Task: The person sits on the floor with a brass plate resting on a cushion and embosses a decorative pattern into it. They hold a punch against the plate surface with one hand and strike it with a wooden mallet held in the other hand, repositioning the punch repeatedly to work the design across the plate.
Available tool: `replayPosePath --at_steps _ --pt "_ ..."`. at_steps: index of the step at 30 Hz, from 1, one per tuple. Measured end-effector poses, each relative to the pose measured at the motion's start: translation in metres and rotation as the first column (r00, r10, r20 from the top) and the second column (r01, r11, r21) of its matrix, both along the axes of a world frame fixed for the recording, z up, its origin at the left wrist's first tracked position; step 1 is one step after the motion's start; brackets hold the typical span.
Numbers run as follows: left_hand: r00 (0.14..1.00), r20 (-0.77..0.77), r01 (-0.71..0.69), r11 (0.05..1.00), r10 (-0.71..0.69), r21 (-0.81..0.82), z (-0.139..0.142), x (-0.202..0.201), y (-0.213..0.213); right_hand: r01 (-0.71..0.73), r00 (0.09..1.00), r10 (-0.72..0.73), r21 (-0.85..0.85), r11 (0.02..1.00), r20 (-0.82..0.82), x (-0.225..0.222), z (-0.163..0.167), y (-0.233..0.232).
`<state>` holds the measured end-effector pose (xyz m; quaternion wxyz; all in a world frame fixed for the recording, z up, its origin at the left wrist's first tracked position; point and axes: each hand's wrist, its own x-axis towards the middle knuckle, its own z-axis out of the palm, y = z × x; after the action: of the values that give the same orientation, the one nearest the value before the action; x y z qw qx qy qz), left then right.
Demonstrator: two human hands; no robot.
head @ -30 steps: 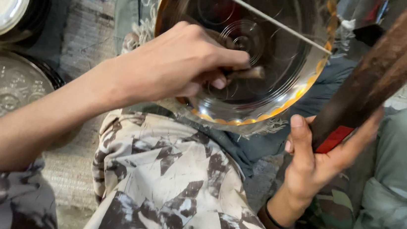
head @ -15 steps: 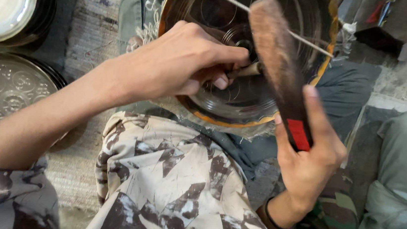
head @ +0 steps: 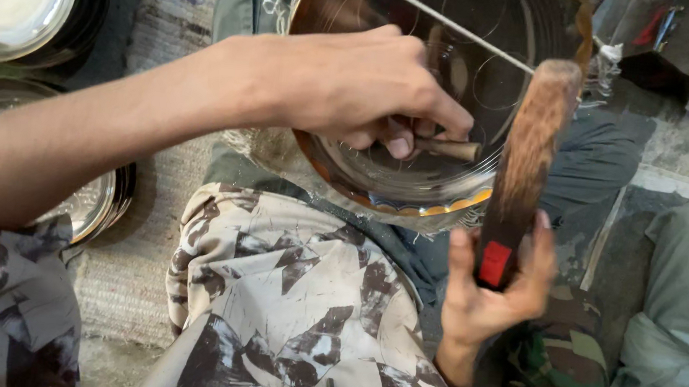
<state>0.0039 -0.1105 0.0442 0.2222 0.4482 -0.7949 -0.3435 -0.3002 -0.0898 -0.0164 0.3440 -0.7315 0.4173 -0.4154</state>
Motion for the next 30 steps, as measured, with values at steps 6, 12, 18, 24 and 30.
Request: replayPosePath --at_steps 6,12,18,24,30 --pt "0.993 0.08 0.099 0.966 -0.082 -0.241 0.002 -0.007 -0.005 0.145 0.942 -0.173 0.118 0.982 0.286 -0.002 -0.008 0.003" --pt "0.995 0.085 0.069 0.972 -0.05 -0.227 -0.001 -0.005 -0.001 -0.034 0.999 0.033 -0.012 0.999 -0.03 -0.012 -0.012 0.003" --pt "0.993 0.092 -0.048 0.968 0.073 -0.246 -0.008 -0.006 0.011 0.008 1.0 -0.008 0.136 0.991 0.004 -0.021 0.0 -0.012" --pt "0.975 -0.029 -0.218 0.937 0.219 -0.272 -0.01 -0.006 0.026 0.041 0.988 -0.064 0.162 0.986 0.142 -0.016 0.014 -0.027" --pt "0.943 -0.051 -0.331 0.924 0.328 -0.189 -0.01 -0.007 0.034 -0.108 0.987 0.104 0.026 0.994 0.123 0.017 0.056 -0.056"
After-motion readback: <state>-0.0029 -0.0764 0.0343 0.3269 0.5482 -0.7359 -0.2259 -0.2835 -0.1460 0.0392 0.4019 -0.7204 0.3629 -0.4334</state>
